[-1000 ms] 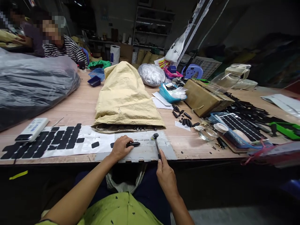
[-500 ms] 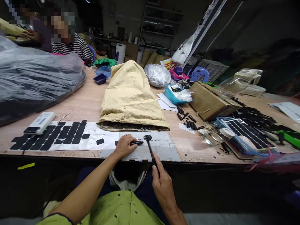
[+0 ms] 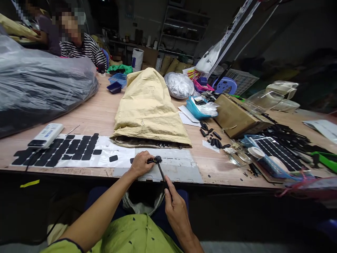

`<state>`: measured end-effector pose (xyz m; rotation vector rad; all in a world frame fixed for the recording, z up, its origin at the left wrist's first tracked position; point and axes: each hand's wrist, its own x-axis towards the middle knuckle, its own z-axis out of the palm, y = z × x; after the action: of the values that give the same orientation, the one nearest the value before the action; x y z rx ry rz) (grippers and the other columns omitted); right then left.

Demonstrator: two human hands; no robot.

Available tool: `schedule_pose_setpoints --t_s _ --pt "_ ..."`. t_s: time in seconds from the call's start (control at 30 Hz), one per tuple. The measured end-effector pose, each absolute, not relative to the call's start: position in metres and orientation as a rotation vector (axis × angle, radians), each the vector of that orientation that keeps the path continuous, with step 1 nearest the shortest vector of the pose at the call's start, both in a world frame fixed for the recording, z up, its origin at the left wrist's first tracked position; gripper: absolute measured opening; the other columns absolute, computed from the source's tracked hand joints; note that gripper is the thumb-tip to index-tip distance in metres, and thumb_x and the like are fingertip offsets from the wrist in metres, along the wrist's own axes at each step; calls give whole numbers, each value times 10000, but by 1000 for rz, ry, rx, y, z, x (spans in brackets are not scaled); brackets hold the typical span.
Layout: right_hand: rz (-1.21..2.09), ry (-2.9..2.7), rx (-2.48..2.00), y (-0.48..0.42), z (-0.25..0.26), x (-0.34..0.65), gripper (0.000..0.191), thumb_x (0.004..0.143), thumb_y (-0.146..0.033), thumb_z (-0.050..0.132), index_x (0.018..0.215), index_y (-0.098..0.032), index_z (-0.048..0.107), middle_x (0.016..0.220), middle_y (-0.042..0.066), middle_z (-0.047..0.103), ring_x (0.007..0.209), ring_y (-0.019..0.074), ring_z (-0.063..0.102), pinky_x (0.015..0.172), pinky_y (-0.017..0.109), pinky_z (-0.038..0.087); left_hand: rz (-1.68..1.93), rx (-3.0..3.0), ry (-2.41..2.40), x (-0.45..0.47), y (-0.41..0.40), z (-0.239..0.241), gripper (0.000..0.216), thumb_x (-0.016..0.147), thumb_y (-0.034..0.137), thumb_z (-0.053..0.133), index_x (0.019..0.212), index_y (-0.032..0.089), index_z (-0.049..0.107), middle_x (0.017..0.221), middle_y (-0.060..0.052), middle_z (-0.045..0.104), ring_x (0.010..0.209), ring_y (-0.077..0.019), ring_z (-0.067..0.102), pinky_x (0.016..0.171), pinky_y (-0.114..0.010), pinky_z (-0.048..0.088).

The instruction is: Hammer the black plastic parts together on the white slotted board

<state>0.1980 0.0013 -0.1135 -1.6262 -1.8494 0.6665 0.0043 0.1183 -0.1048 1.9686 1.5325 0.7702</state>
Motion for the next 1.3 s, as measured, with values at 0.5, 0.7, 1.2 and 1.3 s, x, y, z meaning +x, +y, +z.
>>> schedule_pose_setpoints --t_s 0.5,0.7,1.2,1.3 --pt "526 -1672 -2147 20 -116 225 534 966 -375 312 1488 -298 397 1223 77 687 990 235 702 771 316 543 735 2063 1565 6 117 -107 154 721 296 750 852 220 726 837 -13 600 857 -192 560 808 -321 439" --pt "441 -1692 -2111 20 -123 224 538 959 -380 314 1476 -277 425 1072 90 736 831 235 720 648 303 528 617 2123 1419 -1 111 -97 166 685 319 793 841 268 764 980 -23 602 944 -205 540 883 -352 423" --pt "472 -1680 -2076 19 -125 225 542 967 -394 296 1483 -274 410 1093 97 733 849 252 728 647 325 550 478 2210 1320 -11 45 -97 335 604 346 853 913 278 741 1502 -45 414 1372 -368 309 1128 -556 223" --pt "488 -1637 -2032 20 -128 225 543 968 -395 300 1479 -253 419 1142 106 719 886 253 727 682 332 563 597 2063 1386 4 64 -84 179 746 315 737 909 244 717 1157 -56 657 1121 -259 542 994 -420 402"
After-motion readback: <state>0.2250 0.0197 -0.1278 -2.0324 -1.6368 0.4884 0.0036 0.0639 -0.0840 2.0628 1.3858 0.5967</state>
